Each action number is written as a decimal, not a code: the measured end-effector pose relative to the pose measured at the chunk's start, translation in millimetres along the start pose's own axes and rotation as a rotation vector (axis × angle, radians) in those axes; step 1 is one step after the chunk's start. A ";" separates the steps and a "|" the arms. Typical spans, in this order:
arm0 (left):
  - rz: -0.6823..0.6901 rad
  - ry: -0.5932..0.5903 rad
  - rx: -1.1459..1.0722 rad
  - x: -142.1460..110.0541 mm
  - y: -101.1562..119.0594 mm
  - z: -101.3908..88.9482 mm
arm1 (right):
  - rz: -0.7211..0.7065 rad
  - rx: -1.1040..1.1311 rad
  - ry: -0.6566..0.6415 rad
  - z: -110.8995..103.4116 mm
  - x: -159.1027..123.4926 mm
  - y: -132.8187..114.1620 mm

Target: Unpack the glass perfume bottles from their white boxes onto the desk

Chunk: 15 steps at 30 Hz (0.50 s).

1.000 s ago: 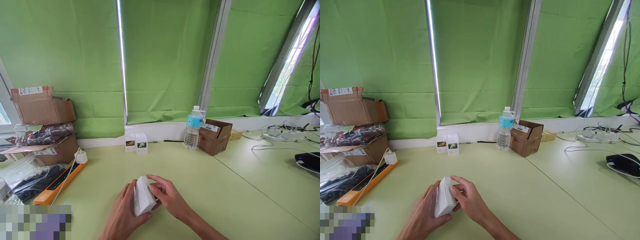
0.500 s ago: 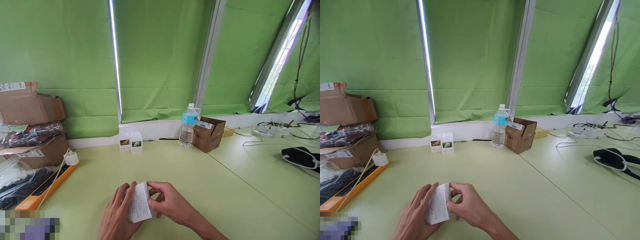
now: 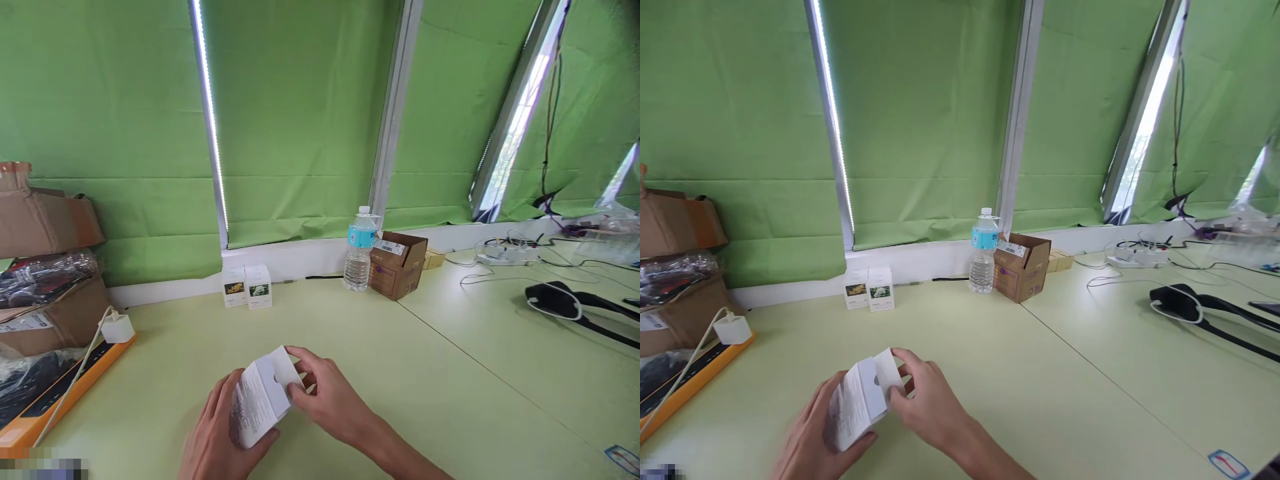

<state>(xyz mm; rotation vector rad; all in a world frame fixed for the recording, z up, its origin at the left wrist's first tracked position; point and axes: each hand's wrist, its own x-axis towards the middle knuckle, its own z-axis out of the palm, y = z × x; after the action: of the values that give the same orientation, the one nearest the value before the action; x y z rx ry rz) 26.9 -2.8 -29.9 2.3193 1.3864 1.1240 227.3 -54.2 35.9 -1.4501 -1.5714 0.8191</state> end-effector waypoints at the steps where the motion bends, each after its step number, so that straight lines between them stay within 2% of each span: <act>1: -0.012 0.001 -0.019 -0.3 0.9 -0.2 | -0.033 -0.101 0.042 0.5 -0.2 2.0; 4: -0.034 0.018 -0.055 -1.1 4.3 -1.2 | -0.126 -0.310 0.131 3.1 -0.3 5.7; 7: -0.053 0.024 -0.077 -1.9 6.2 -0.6 | -0.270 -0.406 0.179 6.1 -1.7 4.5; 15: -0.042 -0.016 -0.107 -6.1 -8.3 11.9 | -0.602 -0.615 0.084 12.6 -13.8 -6.2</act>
<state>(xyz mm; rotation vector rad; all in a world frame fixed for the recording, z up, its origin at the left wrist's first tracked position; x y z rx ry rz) 28.2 -1.2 -45.5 2.2101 1.3290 1.1354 213.2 -67.8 33.8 -1.2537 -2.1407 -0.0907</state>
